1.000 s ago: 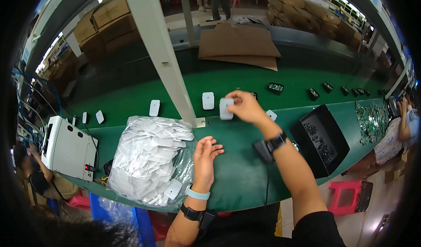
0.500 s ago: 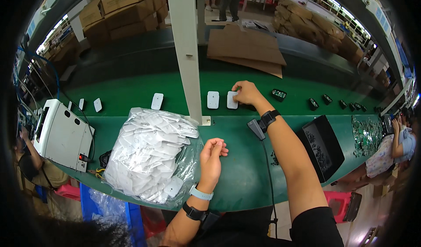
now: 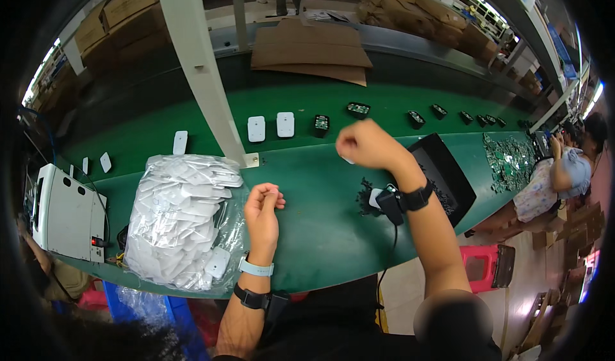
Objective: The person assembles small electronic devices by hand at a green workbench. They pick up white plastic casings, insert small black components, place green circuit boards inside, and close the units. The finished devices are placed on the table.
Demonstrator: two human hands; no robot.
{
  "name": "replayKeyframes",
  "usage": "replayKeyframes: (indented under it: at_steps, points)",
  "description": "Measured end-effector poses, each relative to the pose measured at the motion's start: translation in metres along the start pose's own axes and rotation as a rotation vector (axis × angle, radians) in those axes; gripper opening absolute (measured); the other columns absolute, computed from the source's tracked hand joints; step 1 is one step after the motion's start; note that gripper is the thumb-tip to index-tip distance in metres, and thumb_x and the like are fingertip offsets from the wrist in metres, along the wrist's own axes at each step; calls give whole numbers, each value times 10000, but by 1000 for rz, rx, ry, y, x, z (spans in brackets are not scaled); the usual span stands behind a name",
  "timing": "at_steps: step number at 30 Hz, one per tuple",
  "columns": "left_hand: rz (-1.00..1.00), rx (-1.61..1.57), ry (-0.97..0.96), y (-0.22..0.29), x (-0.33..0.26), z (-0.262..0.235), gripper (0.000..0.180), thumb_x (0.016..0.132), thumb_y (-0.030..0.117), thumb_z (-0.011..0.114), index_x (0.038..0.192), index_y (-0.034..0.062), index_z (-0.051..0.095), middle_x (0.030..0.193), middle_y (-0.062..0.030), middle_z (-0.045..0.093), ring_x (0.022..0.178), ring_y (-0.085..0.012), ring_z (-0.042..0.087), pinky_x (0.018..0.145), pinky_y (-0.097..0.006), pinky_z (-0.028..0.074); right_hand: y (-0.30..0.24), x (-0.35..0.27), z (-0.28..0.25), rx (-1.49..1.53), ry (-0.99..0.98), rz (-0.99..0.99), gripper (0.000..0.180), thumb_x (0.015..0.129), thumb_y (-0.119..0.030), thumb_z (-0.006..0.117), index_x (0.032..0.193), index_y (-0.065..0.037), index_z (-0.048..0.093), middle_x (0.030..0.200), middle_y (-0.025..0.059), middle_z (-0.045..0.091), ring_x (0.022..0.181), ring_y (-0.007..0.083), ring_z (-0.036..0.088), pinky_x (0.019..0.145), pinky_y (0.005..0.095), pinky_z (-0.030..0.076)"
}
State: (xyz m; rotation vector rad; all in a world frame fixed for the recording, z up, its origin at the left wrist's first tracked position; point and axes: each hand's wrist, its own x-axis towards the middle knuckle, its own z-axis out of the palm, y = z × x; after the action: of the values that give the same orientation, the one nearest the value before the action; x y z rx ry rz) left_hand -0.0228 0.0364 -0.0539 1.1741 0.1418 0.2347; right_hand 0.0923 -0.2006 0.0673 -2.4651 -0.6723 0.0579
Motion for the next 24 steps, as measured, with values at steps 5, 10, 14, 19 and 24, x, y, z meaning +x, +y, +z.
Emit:
replayKeyframes:
  at_steps: [5,10,14,19,24]
  points:
    - [39,95,-54,16,-22,6,89,979,106,632,982,17,645,847,-34,644,755,-109,599,691,-262,495,36,-52,7,-295,-139,143,98,739,-68,694,793,6,727,731,168,703,653,276,692,651,356,546]
    - [273,829,-136,61,-81,-24,89,909,76,677,957,4,652,825,-97,644,750,-207,623,701,-320,493,51,-55,23,-235,-135,150,52,709,-53,701,749,-29,727,763,181,709,755,355,708,722,415,571]
    - [362,1287,-37,82,-99,-75,164,850,19,666,1006,-25,646,930,-160,653,892,-348,628,805,-416,501,60,-53,30,-248,-120,152,81,680,-43,702,755,-52,731,789,178,716,783,373,712,748,427,578]
    - [369,1537,26,91,-103,-113,332,820,5,687,1146,-34,634,1123,-222,640,1059,-411,586,927,-466,468,58,-46,34,-153,-112,268,96,615,-12,700,706,-9,729,692,164,707,648,288,716,633,366,579]
    - [390,1660,-18,80,-100,-109,326,825,48,707,1131,-48,651,1115,-204,634,1046,-395,586,912,-459,481,47,-42,27,-169,-184,344,21,667,13,720,683,2,713,742,192,712,712,315,719,654,386,578]
